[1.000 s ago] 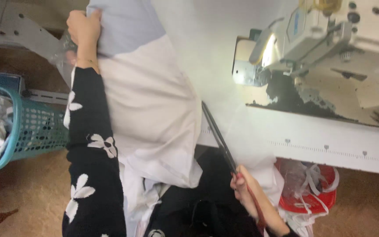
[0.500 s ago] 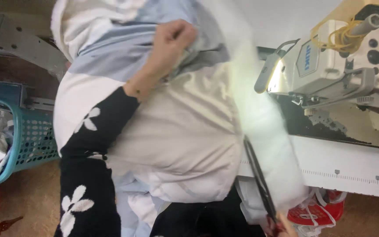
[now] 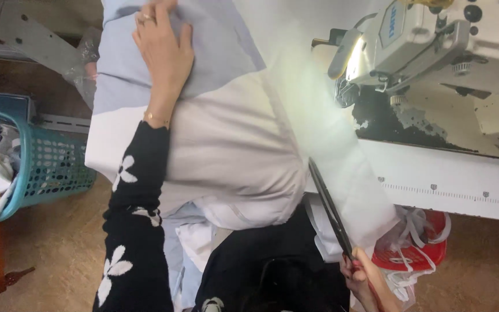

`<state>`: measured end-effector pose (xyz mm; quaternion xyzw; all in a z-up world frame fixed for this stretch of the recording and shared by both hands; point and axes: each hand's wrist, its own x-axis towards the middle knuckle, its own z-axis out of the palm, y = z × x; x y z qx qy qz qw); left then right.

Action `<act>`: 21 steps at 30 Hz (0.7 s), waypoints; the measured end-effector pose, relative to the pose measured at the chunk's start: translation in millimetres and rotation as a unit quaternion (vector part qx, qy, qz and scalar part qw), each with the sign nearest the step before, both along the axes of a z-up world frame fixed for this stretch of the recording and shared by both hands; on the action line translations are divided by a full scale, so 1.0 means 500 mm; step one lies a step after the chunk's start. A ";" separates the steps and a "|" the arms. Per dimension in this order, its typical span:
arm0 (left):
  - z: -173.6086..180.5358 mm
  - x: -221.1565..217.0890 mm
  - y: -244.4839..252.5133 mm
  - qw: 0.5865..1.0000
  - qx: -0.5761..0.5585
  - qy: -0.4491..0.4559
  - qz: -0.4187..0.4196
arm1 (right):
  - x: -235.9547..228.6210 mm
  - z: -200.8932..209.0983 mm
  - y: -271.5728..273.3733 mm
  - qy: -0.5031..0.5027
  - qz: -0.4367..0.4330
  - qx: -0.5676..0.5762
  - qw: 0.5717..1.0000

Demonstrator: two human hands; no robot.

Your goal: Trimming excess fabric from a sewn item using large scissors

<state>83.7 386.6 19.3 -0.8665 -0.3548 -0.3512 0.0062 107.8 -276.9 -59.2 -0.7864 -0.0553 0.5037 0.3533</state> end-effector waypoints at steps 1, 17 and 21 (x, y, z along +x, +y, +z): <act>0.007 -0.025 -0.034 0.998 -0.031 0.019 -0.044 | -0.007 0.022 0.028 0.054 -0.035 0.077 0.995; -0.030 -0.110 -0.569 0.939 0.109 -0.121 -0.302 | 0.044 0.232 0.133 0.041 0.114 -0.024 0.992; -0.027 -0.114 -0.587 0.939 -0.020 -0.165 -0.303 | 0.049 0.265 0.130 0.041 0.161 0.088 0.982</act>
